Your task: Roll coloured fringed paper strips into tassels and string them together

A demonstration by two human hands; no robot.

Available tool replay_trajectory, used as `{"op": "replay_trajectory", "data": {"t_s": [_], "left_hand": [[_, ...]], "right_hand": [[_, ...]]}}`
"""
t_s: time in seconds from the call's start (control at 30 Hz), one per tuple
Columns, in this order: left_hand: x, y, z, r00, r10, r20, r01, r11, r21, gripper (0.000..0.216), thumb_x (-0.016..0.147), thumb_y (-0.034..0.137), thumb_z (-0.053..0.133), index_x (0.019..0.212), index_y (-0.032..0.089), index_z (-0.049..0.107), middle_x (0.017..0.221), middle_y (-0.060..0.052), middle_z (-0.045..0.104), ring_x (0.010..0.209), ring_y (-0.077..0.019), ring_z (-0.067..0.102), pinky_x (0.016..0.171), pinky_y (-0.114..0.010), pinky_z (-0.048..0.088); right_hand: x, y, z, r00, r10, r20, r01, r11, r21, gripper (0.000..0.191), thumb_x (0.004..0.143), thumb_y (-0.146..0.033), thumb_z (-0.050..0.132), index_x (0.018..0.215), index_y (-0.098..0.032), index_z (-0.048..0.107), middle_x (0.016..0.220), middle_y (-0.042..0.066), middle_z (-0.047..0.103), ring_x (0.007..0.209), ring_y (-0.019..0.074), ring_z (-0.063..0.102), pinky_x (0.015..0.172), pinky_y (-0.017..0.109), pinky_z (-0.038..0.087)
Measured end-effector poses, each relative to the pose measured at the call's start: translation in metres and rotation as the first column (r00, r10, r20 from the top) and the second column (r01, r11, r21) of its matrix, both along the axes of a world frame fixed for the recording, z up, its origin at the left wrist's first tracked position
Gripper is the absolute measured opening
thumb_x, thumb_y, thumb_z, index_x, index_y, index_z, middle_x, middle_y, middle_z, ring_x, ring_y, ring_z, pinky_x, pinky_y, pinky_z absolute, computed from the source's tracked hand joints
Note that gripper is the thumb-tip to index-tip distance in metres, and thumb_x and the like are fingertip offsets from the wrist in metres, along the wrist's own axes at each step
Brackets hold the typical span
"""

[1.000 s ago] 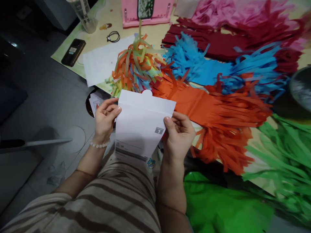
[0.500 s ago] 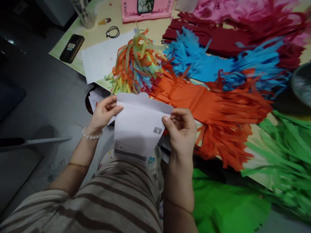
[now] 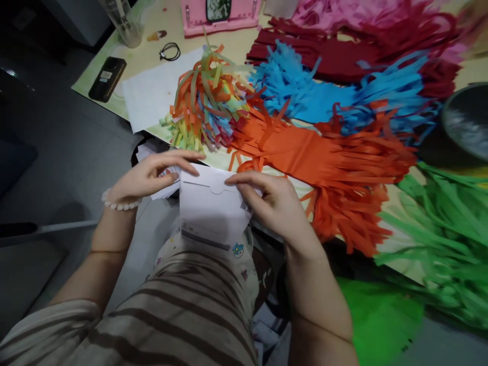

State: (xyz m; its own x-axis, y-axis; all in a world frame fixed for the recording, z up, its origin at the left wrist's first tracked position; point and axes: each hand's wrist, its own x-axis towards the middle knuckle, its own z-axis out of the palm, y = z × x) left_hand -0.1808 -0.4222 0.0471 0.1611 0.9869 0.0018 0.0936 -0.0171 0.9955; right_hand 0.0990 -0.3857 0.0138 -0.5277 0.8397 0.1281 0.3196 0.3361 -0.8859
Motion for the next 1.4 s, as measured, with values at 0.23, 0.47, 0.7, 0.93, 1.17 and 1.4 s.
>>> {"op": "replay_trajectory", "data": {"t_s": [0.23, 0.47, 0.7, 0.93, 1.17, 1.4], "left_hand": [[0.043, 0.02, 0.016, 0.893, -0.169, -0.416, 0.218, 0.973, 0.072, 0.02, 0.069, 0.004, 0.069, 0.078, 0.021, 0.064, 0.074, 0.0, 0.059, 0.079, -0.0216, 0.061, 0.088, -0.035, 0.048], [0.046, 0.034, 0.001, 0.858, -0.212, -0.468, 0.237, 0.971, -0.005, 0.025, 0.061, 0.006, 0.073, 0.068, 0.022, 0.055, 0.062, 0.002, 0.047, 0.073, -0.0224, 0.057, 0.074, -0.032, 0.041], [0.052, 0.047, 0.006, 0.75, -0.363, -0.553, 0.371, 0.923, -0.103, 0.026, 0.062, 0.005, 0.07, 0.057, 0.021, 0.05, 0.053, 0.004, 0.042, 0.053, -0.0131, 0.038, 0.061, -0.031, 0.03], [0.045, 0.04, -0.001, 0.604, -0.2, -0.772, 0.516, 0.836, 0.187, 0.011, 0.087, 0.016, 0.058, 0.097, 0.017, 0.063, 0.084, -0.003, 0.067, 0.077, -0.0171, 0.06, 0.071, -0.028, 0.043], [0.045, 0.034, -0.043, 0.505, 0.252, -0.826, 0.623, 0.556, 0.55, 0.026, 0.108, 0.021, 0.039, 0.11, 0.016, 0.065, 0.11, -0.012, 0.078, 0.099, -0.0198, 0.072, 0.091, -0.037, 0.056], [0.046, 0.035, -0.062, 0.751, 0.241, -0.615, 0.442, 0.509, 0.739, 0.019, 0.108, 0.021, 0.047, 0.115, 0.018, 0.064, 0.129, -0.01, 0.077, 0.118, -0.0167, 0.073, 0.115, -0.046, 0.051]], "right_hand": [[-0.016, -0.015, 0.006, 1.0, -0.025, 0.015, 0.022, 0.986, 0.165, 0.016, 0.091, -0.021, 0.061, 0.093, -0.024, 0.077, 0.085, 0.001, 0.076, 0.067, 0.0147, 0.065, 0.061, 0.027, 0.045], [-0.021, -0.019, 0.005, 0.999, -0.038, 0.016, 0.035, 0.982, 0.184, 0.008, 0.09, -0.021, 0.06, 0.09, -0.024, 0.068, 0.072, -0.002, 0.066, 0.057, 0.0126, 0.054, 0.055, 0.025, 0.038], [-0.018, -0.015, 0.004, 0.999, -0.03, 0.027, 0.026, 0.991, 0.133, 0.006, 0.091, -0.022, 0.06, 0.093, -0.023, 0.066, 0.072, -0.003, 0.064, 0.053, 0.0114, 0.046, 0.054, 0.027, 0.034], [-0.006, -0.009, -0.002, 0.997, -0.077, -0.005, 0.077, 0.991, 0.112, 0.005, 0.092, -0.022, 0.061, 0.094, -0.023, 0.065, 0.079, 0.0, 0.065, 0.062, 0.0144, 0.051, 0.058, 0.029, 0.036], [-0.001, -0.005, -0.013, 0.992, -0.1, -0.076, 0.105, 0.992, 0.071, 0.004, 0.092, -0.024, 0.061, 0.095, -0.023, 0.064, 0.086, 0.001, 0.066, 0.071, 0.0171, 0.056, 0.064, 0.031, 0.04], [0.001, -0.002, -0.015, 0.986, -0.126, -0.112, 0.129, 0.992, 0.016, 0.004, 0.091, -0.025, 0.062, 0.093, -0.023, 0.064, 0.086, 0.001, 0.067, 0.068, 0.016, 0.055, 0.067, 0.032, 0.042]]}}
